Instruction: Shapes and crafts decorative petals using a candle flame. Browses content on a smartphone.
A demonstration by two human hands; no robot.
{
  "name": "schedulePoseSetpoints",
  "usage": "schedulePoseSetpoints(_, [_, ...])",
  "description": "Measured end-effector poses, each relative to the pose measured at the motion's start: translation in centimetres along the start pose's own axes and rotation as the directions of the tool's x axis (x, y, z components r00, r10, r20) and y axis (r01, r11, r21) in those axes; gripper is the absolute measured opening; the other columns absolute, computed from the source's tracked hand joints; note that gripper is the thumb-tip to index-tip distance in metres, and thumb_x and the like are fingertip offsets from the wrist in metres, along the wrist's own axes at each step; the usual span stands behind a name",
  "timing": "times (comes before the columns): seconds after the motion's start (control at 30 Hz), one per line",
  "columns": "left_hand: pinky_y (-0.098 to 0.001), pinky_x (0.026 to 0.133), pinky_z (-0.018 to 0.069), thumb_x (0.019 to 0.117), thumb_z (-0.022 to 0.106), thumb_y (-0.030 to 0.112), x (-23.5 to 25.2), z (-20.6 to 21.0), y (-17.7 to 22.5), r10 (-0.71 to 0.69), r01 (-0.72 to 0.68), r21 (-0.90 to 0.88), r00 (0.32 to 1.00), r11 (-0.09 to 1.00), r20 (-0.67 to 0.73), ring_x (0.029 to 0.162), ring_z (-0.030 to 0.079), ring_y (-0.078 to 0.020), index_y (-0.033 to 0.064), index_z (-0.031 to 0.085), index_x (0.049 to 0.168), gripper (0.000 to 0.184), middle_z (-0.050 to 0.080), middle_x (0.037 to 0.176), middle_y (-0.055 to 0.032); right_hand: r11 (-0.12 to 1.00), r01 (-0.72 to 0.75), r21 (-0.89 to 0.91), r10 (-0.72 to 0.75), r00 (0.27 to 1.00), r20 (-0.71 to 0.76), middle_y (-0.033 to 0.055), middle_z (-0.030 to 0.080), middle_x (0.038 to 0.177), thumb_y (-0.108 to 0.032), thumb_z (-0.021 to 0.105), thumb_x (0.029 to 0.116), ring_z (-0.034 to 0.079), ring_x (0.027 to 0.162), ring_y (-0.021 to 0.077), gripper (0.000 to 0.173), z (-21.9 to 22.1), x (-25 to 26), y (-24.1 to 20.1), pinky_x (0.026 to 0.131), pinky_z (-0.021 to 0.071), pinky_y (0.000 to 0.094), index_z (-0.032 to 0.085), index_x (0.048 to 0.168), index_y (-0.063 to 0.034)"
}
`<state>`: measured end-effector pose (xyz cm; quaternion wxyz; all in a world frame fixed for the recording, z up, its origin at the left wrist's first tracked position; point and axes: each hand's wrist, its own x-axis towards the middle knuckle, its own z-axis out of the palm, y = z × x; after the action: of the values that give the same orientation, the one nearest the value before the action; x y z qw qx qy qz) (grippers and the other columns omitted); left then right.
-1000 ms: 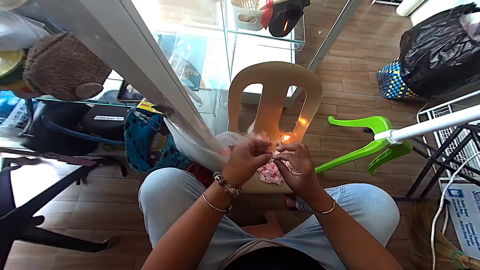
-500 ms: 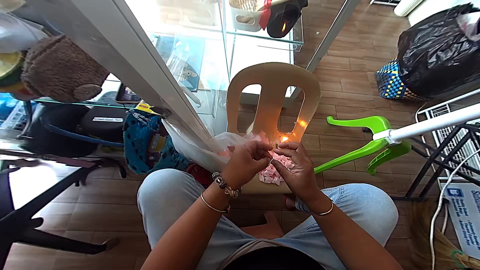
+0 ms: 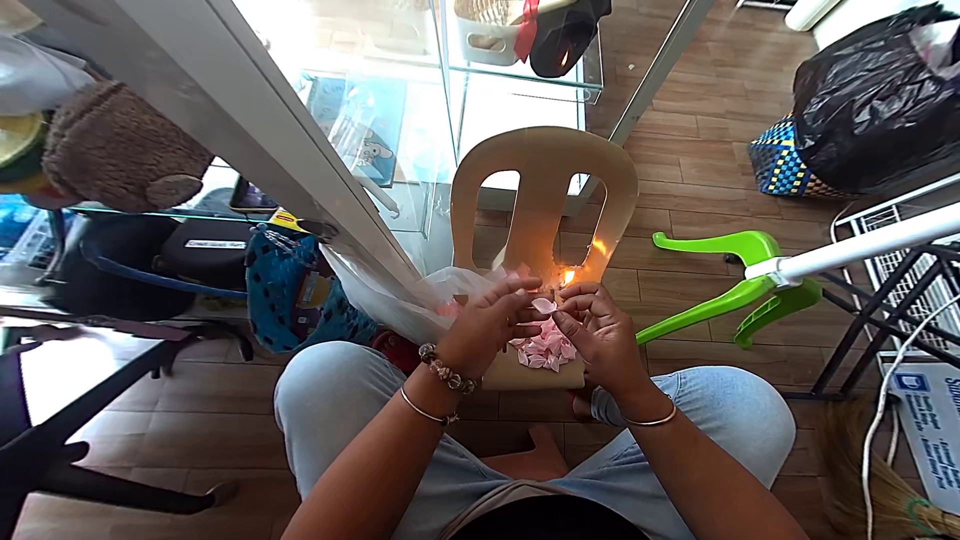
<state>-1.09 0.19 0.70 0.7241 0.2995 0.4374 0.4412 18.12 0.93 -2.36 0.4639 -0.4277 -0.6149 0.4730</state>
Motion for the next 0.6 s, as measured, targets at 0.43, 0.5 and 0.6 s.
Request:
schedulePoseSetpoints(0.43, [-0.0275,0.074,0.0613,0.0987,0.061,-0.003,0.0,2.0,-1.1,-0.028,0.026,-0.025,0.995,0.999,-0.092,0.078,0.072,-0.0132,0.0005,0.064,0.099,0.005,0.072,0.088,-0.0077,0.981,-0.103,0.163,0.111,0.993,-0.043,0.0039,0.062,0.119,-0.007,0.073,0.0903,0.065,0.096,0.0068,0.002,0.2,-0.1,-0.5,0.082,0.0588,0.0223,0.071,0.092,-0.0057])
schedulePoseSetpoints(0.5, [-0.0273,0.074,0.0610,0.0991,0.061,-0.002,0.0,1.9,-1.2,-0.024,0.022,-0.025,0.995,0.999,-0.100,0.077,0.071,-0.0131,0.0004,0.065,0.097,0.005,0.072,0.088,-0.0078,0.993,-0.059,0.098,0.064,0.997,-0.050,0.0036,0.062,0.119,-0.010,0.074,0.0901,0.064,0.097,0.0064,0.005,0.1,-0.1,-0.3,0.082,0.0581,0.0219,0.072,0.093,-0.0063])
schedulePoseSetpoints(0.6, [-0.0263,0.073,0.0610,0.0991,0.061,-0.002,0.0,1.9,-1.1,-0.026,0.024,-0.017,0.994,1.000,-0.108,0.076,0.072,-0.0127,0.0006,0.065,0.096,0.006,0.072,0.087,-0.0075,0.991,0.111,-0.074,-0.116,0.991,-0.067,0.0037,0.061,0.123,-0.015,0.075,0.0909,0.062,0.106,0.0076,0.014,0.1,0.0,0.1,0.089,0.0562,0.0237,0.071,0.102,-0.0076])
